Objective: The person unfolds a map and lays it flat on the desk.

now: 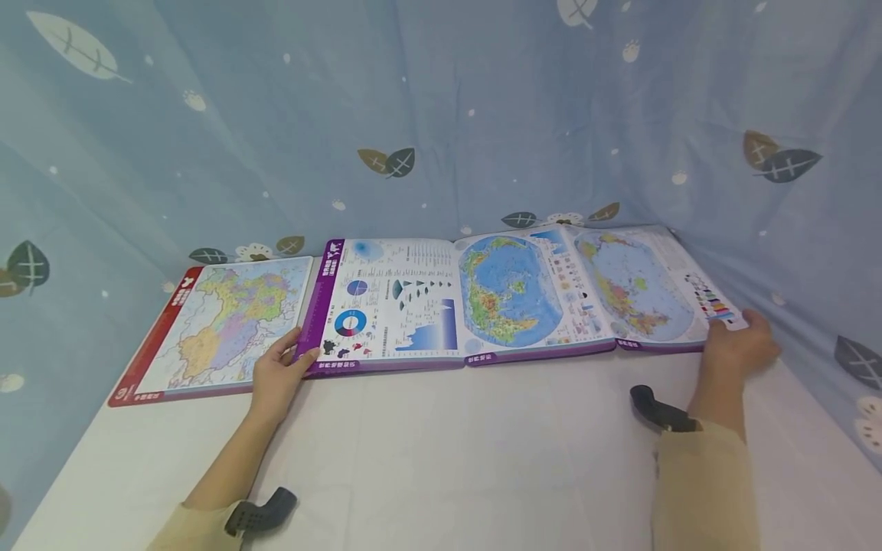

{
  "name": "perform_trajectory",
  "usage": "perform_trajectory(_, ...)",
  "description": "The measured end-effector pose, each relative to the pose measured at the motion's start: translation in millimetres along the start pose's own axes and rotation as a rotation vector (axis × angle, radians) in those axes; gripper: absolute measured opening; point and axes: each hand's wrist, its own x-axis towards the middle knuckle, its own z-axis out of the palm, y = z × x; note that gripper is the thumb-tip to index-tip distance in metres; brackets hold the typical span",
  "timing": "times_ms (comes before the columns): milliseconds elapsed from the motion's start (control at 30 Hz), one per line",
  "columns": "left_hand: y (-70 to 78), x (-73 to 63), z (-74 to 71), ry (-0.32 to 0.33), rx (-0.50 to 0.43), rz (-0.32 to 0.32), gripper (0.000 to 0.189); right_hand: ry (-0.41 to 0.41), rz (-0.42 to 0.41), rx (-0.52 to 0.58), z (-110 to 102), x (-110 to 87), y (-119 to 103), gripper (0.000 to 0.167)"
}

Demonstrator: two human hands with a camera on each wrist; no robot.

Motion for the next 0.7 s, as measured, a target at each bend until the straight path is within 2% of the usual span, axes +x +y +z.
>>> perform_trajectory(133,-6.3,-1.8,-2.6,0.063,0.021,0.037,0.056,0.027,0.001,-0.018,3,0.2,2,0.063)
perform_trajectory(300,-9.3,-9.0,-5.8,0.113,0.019,0.069,0.050,0.104,-0.056,-0.063,7,-1.7,4,0.067)
perform_trajectory(367,-10.3,-11.5,-8.1,0.141,0.008,0.090,0.047,0.125,-0.067,-0.048,9,-3.6,3,0.065)
perform_trajectory(433,-11.3,-12.0,-10.4,0.163,-0.006,0.107,0.046,0.138,-0.062,0.001,10,-6.0,1,0.059)
perform_trajectory(567,-7.7,-7.7,-12.7,0.186,-0.090,0.140,0.046,0.130,-0.050,0.257,8,-11.0,-8,0.047)
perform_trajectory(633,-3.3,-4.5,-13.7,0.185,-0.139,0.143,0.048,0.137,-0.082,0.375,7,-13.6,-14,0.044)
perform_trajectory(700,1.6,-2.2,-15.9,0.185,-0.188,0.121,0.050,0.144,-0.131,0.408,8,-17.1,-19,0.042)
